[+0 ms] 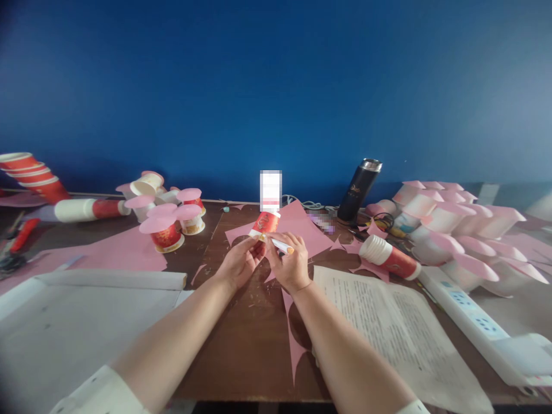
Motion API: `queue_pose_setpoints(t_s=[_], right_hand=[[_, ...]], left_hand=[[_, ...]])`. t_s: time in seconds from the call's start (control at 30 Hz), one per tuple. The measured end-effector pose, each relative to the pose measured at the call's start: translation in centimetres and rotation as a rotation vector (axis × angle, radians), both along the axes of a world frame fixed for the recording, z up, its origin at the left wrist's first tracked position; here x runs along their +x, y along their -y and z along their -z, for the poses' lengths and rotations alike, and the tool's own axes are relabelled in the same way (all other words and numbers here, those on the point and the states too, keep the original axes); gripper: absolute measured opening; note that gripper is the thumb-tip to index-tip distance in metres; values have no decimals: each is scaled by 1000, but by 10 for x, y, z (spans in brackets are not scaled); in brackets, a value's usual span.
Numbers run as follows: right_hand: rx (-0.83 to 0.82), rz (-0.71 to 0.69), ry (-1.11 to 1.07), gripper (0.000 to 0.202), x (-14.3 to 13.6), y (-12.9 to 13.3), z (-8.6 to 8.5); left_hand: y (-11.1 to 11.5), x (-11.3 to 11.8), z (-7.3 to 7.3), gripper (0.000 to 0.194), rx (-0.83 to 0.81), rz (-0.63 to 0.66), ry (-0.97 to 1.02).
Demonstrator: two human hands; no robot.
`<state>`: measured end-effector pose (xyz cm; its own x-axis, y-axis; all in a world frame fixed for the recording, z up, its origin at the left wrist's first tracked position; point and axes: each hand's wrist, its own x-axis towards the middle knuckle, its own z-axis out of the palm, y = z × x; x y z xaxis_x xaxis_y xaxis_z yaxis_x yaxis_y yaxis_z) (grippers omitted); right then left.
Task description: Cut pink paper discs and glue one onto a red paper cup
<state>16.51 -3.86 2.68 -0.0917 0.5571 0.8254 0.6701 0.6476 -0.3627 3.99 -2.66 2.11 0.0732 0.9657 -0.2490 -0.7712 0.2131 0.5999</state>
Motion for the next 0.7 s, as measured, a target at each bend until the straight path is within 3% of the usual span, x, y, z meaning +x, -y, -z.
queue_pose_setpoints(t_s=[0.7], right_hand=[[43,50,2,14,1,-1,-2]], left_hand=[[1,-1,-1,4,5,7,-19]])
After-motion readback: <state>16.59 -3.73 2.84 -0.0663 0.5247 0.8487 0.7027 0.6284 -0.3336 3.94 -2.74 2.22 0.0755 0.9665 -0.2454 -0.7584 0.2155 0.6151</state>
